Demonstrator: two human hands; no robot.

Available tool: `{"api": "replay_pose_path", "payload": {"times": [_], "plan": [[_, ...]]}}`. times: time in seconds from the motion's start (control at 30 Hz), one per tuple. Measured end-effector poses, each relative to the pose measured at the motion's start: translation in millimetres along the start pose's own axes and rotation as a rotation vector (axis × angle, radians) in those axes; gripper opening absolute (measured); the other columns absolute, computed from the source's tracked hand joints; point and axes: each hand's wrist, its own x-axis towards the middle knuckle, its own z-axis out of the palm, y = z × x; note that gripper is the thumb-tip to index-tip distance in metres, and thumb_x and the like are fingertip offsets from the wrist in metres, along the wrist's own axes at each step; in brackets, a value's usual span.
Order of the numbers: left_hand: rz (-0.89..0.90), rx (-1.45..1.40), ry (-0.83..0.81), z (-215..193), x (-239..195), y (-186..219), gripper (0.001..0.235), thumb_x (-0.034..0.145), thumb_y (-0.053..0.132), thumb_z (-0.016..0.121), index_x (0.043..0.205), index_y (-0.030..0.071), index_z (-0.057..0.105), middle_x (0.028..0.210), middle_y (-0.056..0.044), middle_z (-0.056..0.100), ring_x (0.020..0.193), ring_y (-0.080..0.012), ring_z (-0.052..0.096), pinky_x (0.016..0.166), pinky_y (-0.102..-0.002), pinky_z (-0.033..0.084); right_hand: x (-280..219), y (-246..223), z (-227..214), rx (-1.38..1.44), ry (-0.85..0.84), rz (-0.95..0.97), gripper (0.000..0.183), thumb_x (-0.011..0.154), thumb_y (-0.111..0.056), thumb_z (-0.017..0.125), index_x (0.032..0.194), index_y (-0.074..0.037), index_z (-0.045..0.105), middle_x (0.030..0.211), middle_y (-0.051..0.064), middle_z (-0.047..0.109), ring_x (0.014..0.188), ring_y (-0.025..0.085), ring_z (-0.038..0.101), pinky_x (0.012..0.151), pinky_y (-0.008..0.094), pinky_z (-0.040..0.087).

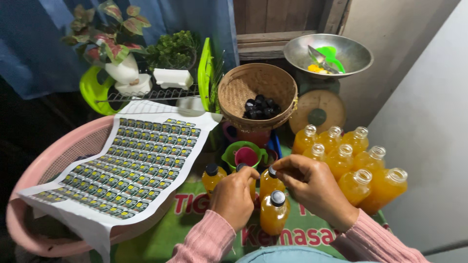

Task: The person caps bottles filled with orange liquid, then peels a label from a sheet and applies it to a bottle. The person repeats this process for several bottles, placing each labeled bottle back on the table.

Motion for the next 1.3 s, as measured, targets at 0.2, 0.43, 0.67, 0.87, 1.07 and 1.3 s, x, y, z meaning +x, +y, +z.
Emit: {"api": "replay_pose_path", "payload": {"times": [0.2, 0.43, 0.67, 0.87, 1.07, 1.3], "plan": [[0.202, 0.120, 0.246, -15, -12, 6, 0.030, 0.076, -0.008, 0.055, 0.101, 0.005, 0.066, 0.097, -0.015, 0.065, 0.097, -0.0354, 0.062, 0.082, -0.044, 0.051, 2, -7, 13, -0.098, -0.072, -0.170, 0.026, 0.082, 0.008, 0.063, 0.103, -0.001, 0.076, 0.094, 0.004, 0.074, 0.082, 0.011, 0.069, 0.070, 0.027, 0.057], [0.146, 0.160, 0.481, -60, -25, 11, 0.026, 0.077, -0.001, 0.069, 0.102, 0.004, 0.066, 0.092, -0.012, 0.068, 0.092, -0.0295, 0.067, 0.082, -0.041, 0.053, 10, -24, 36, -0.032, -0.202, 0.142, 0.019, 0.092, -0.011, 0.072, 0.111, -0.007, 0.077, 0.078, 0.004, 0.072, 0.062, 0.012, 0.055, 0.055, 0.029, 0.048], [0.038, 0.245, 0.722, -111, -45, -17, 0.024, 0.078, 0.003, 0.074, 0.102, 0.004, 0.069, 0.094, -0.010, 0.073, 0.091, -0.0264, 0.072, 0.082, -0.039, 0.056, 14, -51, 57, -0.074, -0.294, -0.087, 0.020, 0.089, -0.018, 0.073, 0.104, -0.007, 0.075, 0.079, -0.001, 0.074, 0.064, 0.005, 0.057, 0.057, 0.026, 0.051], [-0.060, 0.006, 0.899, -156, -58, -83, 0.024, 0.085, 0.004, 0.071, 0.108, 0.003, 0.068, 0.099, -0.008, 0.072, 0.089, -0.0168, 0.072, 0.078, -0.029, 0.059, 13, -86, 77, -0.049, -0.360, -0.240, 0.021, 0.089, -0.019, 0.072, 0.106, -0.007, 0.074, 0.086, 0.000, 0.076, 0.074, 0.005, 0.069, 0.059, 0.025, 0.056], [-0.310, -0.254, 1.019, -205, -72, -149, 0.028, 0.086, 0.002, 0.072, 0.113, -0.002, 0.065, 0.099, -0.010, 0.070, 0.082, -0.0128, 0.067, 0.071, -0.025, 0.054, 8, -113, 111, 0.056, -0.423, -0.221, 0.025, 0.088, -0.022, 0.074, 0.107, -0.006, 0.072, 0.090, 0.005, 0.076, 0.080, 0.011, 0.073, 0.066, 0.028, 0.061], [-0.493, -0.415, 0.944, -234, -81, -198, 0.030, 0.085, 0.007, 0.074, 0.112, -0.002, 0.065, 0.093, -0.011, 0.072, 0.076, -0.0158, 0.066, 0.064, -0.028, 0.053, 16, -144, 170, -0.106, -0.325, -0.546, 0.036, 0.083, -0.028, 0.083, 0.106, -0.003, 0.071, 0.100, 0.012, 0.074, 0.093, 0.025, 0.074, 0.075, 0.037, 0.058]]}}
